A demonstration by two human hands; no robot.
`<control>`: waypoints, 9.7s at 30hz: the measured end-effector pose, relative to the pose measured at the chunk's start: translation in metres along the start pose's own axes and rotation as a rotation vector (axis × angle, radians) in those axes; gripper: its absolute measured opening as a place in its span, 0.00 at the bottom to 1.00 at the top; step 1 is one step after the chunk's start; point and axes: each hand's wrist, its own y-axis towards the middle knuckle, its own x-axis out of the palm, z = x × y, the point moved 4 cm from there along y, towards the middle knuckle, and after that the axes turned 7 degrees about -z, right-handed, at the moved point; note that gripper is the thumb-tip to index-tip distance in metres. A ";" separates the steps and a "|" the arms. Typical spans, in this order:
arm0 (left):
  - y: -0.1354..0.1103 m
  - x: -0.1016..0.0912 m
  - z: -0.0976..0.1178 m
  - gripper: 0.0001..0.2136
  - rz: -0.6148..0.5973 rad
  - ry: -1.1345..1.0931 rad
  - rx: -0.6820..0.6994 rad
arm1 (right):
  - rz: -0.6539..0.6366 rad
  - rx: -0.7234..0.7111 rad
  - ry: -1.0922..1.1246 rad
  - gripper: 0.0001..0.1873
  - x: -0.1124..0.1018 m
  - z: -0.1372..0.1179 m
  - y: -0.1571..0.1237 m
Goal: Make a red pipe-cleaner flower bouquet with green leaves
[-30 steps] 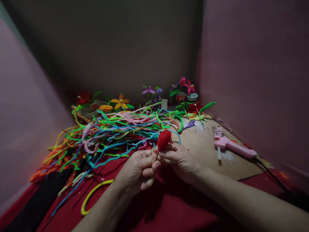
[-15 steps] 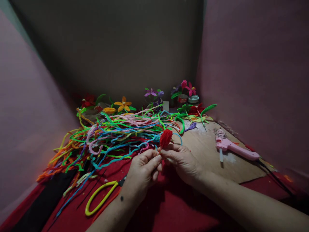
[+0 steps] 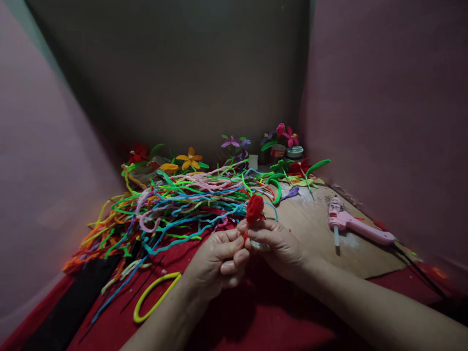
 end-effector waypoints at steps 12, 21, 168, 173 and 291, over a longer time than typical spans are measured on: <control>-0.010 0.001 0.008 0.07 0.505 1.218 0.549 | 0.193 -0.062 -0.080 0.09 -0.003 0.004 -0.002; -0.005 0.002 0.005 0.09 0.416 0.397 0.193 | 0.068 -0.079 -0.081 0.09 0.004 0.003 -0.003; 0.003 0.002 -0.004 0.07 0.202 0.428 0.031 | 0.039 0.068 -0.284 0.18 0.000 0.005 -0.002; 0.001 0.002 -0.002 0.06 0.361 0.883 0.245 | 0.175 -0.006 -0.344 0.11 -0.007 0.002 -0.002; 0.000 -0.002 -0.005 0.10 0.217 0.038 0.104 | -0.073 -0.031 -0.337 0.15 0.005 -0.005 -0.002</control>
